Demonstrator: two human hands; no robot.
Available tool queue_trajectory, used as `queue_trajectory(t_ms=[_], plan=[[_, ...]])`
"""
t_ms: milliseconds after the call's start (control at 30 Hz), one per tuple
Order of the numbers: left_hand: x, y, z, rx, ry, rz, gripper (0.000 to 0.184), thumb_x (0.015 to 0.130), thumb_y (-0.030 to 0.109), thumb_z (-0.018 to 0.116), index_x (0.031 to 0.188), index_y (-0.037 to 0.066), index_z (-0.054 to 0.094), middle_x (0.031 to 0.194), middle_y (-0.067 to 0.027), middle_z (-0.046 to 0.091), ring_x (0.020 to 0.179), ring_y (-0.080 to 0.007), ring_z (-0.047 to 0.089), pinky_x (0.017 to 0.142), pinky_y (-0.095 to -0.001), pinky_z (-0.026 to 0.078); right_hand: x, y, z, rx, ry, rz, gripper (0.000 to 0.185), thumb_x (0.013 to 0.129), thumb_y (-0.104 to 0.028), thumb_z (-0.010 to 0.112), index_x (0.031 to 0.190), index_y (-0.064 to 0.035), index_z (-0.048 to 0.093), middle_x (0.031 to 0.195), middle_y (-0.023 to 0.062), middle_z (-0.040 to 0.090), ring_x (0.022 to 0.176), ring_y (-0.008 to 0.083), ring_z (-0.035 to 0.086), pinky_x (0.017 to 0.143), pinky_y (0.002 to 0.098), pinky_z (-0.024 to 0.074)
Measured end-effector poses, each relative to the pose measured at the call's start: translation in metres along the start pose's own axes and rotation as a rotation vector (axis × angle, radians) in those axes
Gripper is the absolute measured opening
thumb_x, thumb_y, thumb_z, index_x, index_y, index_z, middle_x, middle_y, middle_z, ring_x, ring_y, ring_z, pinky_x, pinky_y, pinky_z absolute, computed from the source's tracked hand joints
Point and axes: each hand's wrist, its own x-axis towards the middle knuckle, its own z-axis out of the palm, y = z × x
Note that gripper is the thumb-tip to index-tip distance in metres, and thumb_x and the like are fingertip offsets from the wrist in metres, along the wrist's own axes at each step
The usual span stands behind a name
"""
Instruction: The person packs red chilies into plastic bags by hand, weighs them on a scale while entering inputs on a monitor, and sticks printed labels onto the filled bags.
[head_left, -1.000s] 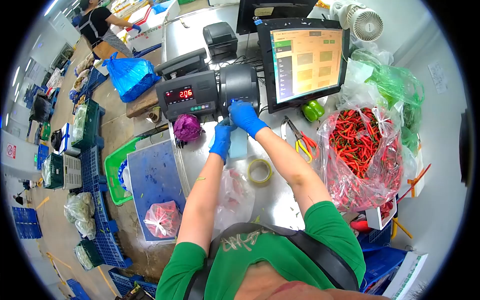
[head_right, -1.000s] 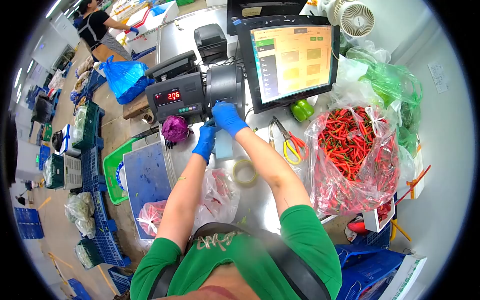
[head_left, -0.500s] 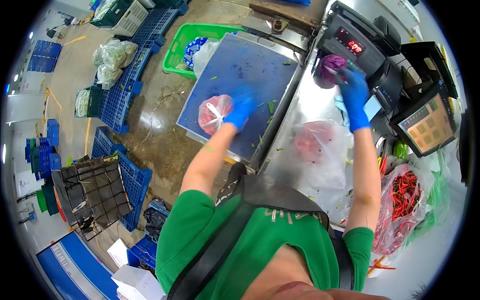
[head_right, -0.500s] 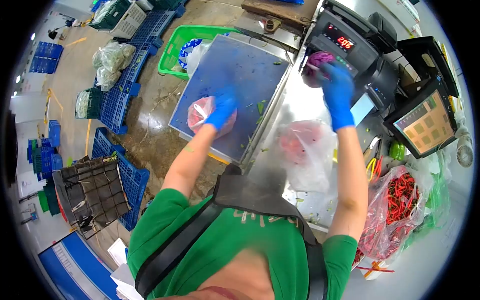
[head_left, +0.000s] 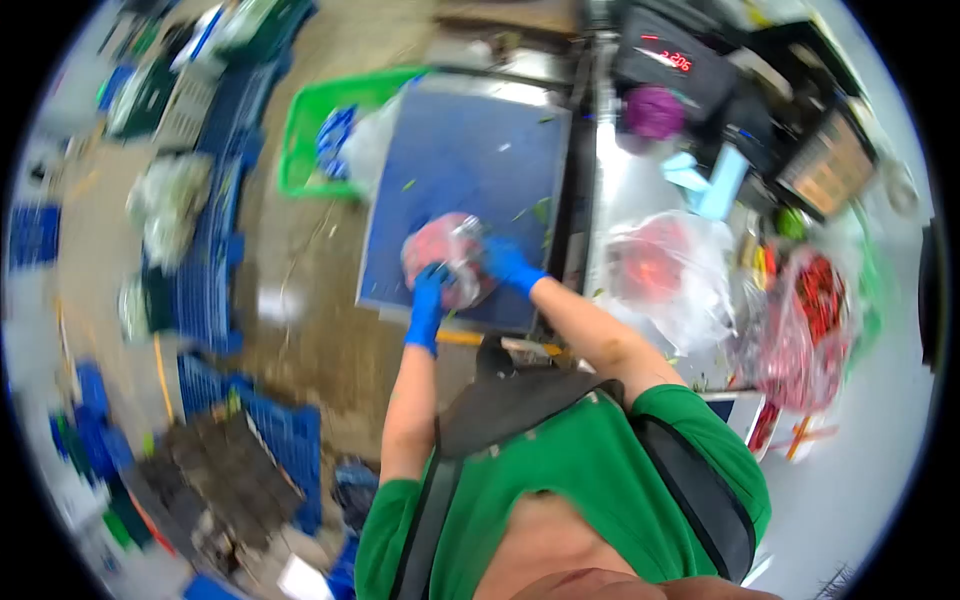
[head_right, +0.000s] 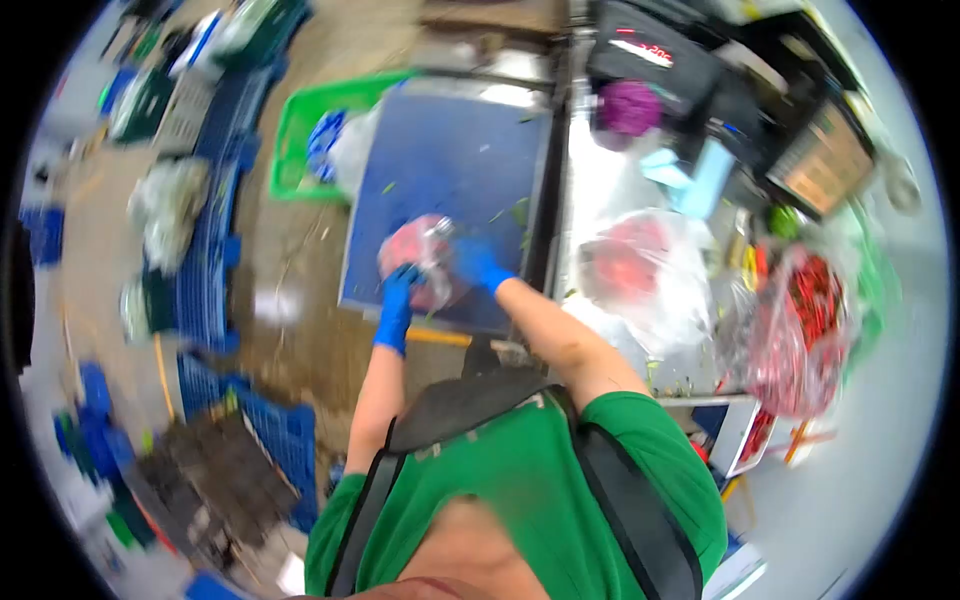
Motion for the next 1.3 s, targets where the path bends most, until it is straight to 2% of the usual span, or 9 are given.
queue_trajectory(t_ms=[33,167,367,633,767,867,933,1067,1300], plan=[[0.006,0.007,0.003,-0.223,-0.027,-0.086,0.01,0.081,0.007,0.051,0.085,0.002,0.059,0.084,-0.0069,0.057,0.074,-0.0157,0.053,0.069,-0.0302,0.044,-0.004,-0.023,-0.028,0.246,-0.153,0.17,0.034,0.081,-0.034,0.052,0.109,-0.0156,0.058,0.11,0.0143,0.057,0.096,0.0291,0.057,0.079,0.0386,0.0466],[0.032,0.058,0.01,-0.201,0.018,-0.196,0.014,0.083,0.012,0.05,0.087,0.005,0.062,0.076,-0.0016,0.059,0.065,-0.0104,0.052,0.058,-0.023,0.042,-0.011,-0.012,-0.017,-0.138,0.195,-0.06,0.054,0.081,-0.046,0.049,0.124,-0.0128,0.046,0.127,0.0143,0.045,0.116,0.0295,0.043,0.097,0.0377,0.0331],[0.12,0.112,0.017,-0.094,-0.048,0.035,0.013,0.083,0.011,0.052,0.079,0.004,0.062,0.068,0.0011,0.054,0.061,-0.0081,0.048,0.054,-0.0205,0.035,-0.184,-0.091,-0.166,0.24,0.315,-0.258,0.038,0.085,-0.03,0.05,0.12,-0.014,0.05,0.115,0.0099,0.054,0.1,0.027,0.054,0.085,0.0361,0.0435],[0.153,0.098,0.07,0.27,0.019,0.197,0.024,0.084,0.015,0.053,0.094,-0.006,0.057,0.09,-0.0109,0.058,0.075,-0.0165,0.054,0.068,-0.0284,0.044,-0.448,0.098,-0.327,0.205,1.3,0.428,0.027,0.08,-0.001,0.051,0.105,-0.0073,0.06,0.098,0.0085,0.062,0.088,0.0175,0.058,0.082,0.0292,0.0447],[-0.005,0.191,0.203,0.394,0.104,0.501,0.033,0.082,0.015,0.057,0.108,-0.005,0.052,0.098,-0.0124,0.056,0.086,-0.019,0.052,0.077,-0.0315,0.042,-0.561,0.288,-0.385,-0.179,1.094,1.035,0.039,0.071,-0.004,0.056,0.11,-0.0043,0.056,0.105,0.0139,0.059,0.097,0.0238,0.057,0.083,0.0343,0.0443],[-0.151,0.186,0.301,0.604,-0.141,0.931,0.042,0.077,0.012,0.061,0.115,-0.003,0.05,0.096,-0.0119,0.056,0.084,-0.0213,0.052,0.08,-0.0343,0.041,-0.596,0.384,-0.403,-0.326,0.54,1.081,0.064,0.065,-0.017,0.065,0.125,-0.0098,0.044,0.122,0.0172,0.048,0.11,0.0329,0.048,0.089,0.0407,0.0418],[-0.189,0.187,0.372,1.095,0.065,1.093,0.045,0.075,0.01,0.062,0.117,-0.002,0.049,0.096,-0.0115,0.056,0.085,-0.0214,0.052,0.08,-0.0343,0.041,-0.577,0.355,-0.414,-0.412,0.416,1.218,0.094,0.057,-0.028,0.072,0.137,-0.0227,0.022,0.14,0.0151,0.02,0.124,0.0411,0.028,0.094,0.0501,0.0366],[-0.175,0.17,0.39,0.943,0.361,0.795,0.049,0.075,0.011,0.061,0.121,-0.001,0.046,0.102,-0.0108,0.056,0.091,-0.0214,0.054,0.082,-0.0341,0.043,-0.586,0.377,-0.422,-0.481,0.304,1.142,0.096,0.056,-0.029,0.074,0.137,-0.0257,0.022,0.142,0.0142,0.016,0.125,0.0433,0.025,0.089,0.0587,0.0369],[-0.15,0.217,0.37,-0.035,-0.068,0.203,0.04,0.078,0.006,0.053,0.117,0.001,0.049,0.108,-0.0088,0.056,0.095,-0.0188,0.056,0.082,-0.0298,0.044,-0.589,0.383,-0.398,-0.494,0.409,1.057,0.067,0.064,-0.017,0.067,0.126,-0.0197,0.041,0.131,0.0145,0.03,0.104,0.0424,0.044,0.074,0.0518,0.0481]])
